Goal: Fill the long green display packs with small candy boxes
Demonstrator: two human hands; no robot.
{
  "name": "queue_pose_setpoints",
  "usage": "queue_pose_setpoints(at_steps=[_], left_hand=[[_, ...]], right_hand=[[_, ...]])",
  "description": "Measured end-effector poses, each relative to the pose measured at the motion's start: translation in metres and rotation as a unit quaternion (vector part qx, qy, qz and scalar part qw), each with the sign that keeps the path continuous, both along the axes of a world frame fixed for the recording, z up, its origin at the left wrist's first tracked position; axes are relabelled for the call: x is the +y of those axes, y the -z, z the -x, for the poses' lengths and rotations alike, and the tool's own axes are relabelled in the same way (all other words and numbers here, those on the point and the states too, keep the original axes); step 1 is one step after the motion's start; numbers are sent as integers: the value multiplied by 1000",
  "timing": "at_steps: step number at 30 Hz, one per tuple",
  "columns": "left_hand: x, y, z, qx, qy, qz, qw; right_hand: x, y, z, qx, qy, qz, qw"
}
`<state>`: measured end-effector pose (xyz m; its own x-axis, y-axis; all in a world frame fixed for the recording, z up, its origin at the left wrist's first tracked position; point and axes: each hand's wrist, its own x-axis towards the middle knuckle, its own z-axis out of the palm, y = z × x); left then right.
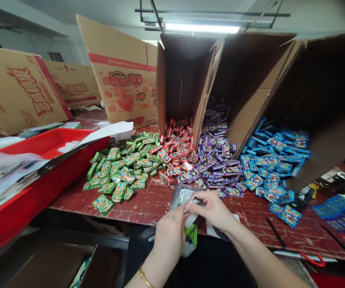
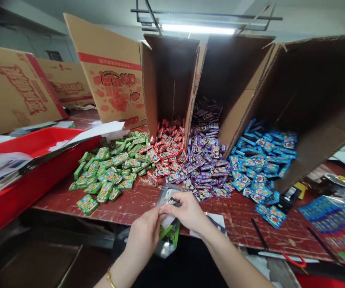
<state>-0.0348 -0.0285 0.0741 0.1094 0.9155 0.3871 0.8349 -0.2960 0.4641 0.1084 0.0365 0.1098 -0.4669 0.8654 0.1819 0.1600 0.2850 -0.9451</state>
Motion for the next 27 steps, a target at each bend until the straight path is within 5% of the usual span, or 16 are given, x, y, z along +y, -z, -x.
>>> queue_pose_setpoints(at_steps=[3,5,8,13,19,21,23,27], left_hand=[[-10,-19,-6,14,54,39,998],[-13,-30,-11,28,84,38,995],[-18,-44,-13,79,107,54,990],[-30,-49,12,161,85,127,975],[-29,-46,2,35,142,116,983],[-24,-45,-10,-59,148,91,983],[-21,-41,-19,-151,143,72,976],[-20,-26,-32,-336,126,123,925]], right_hand=[[-24,-17,-17,-53,112,-191,974],[-32,-28,-30,-131,62,-275,950],[-34,-35,-52,-208,-37,-303,929],[-21,-26,-86,-208,45,-312,926],[-51,-34,-57,-191,24,-342,920],[-62,-32,-47,-145,134,-320,927],[-66,-24,-48,-69,247,-217,942],[-59,-7,-65,115,216,61,968]])
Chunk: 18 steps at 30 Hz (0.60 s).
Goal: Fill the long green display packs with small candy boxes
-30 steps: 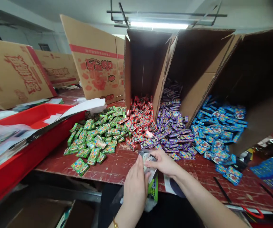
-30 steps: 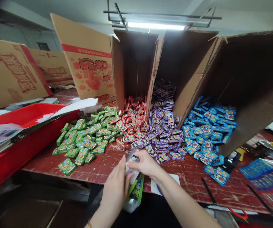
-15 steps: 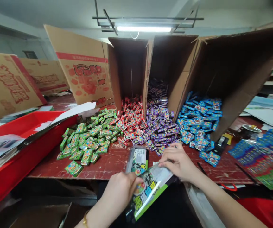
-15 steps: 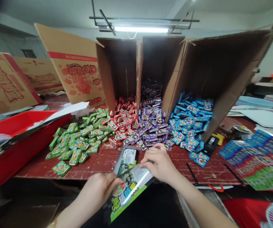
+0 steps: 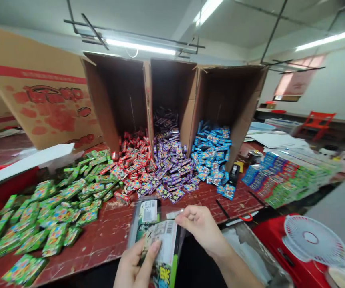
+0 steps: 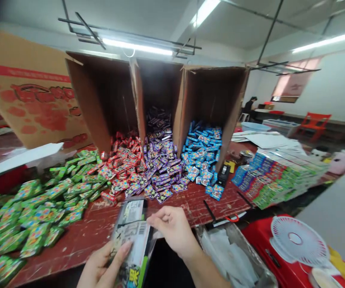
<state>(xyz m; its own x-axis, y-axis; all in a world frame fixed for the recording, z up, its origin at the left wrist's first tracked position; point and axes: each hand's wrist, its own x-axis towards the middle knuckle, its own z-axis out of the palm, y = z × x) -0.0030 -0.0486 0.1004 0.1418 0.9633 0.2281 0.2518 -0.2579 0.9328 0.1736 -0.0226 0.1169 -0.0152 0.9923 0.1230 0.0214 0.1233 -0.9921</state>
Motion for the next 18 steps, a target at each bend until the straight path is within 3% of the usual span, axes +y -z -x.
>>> queue_pose_setpoints(at_steps=[2,6,10,14,18], left_hand=[[1,7,-7,-64,-5,51,997],[9,16,-17,-100,-31,105,989],[13,22,-19,-158,-47,162,973],[11,23,-24,-176,-50,182,966],[15,18,-27,-241,-81,207,945]], right_hand=[[3,4,-4,77,-2,32,997],[5,11,1,147,-7,69,987],[8,24,-1,155,-88,140,974],[7,40,-4,153,-85,139,975],[-16,67,9,133,-81,151,976]])
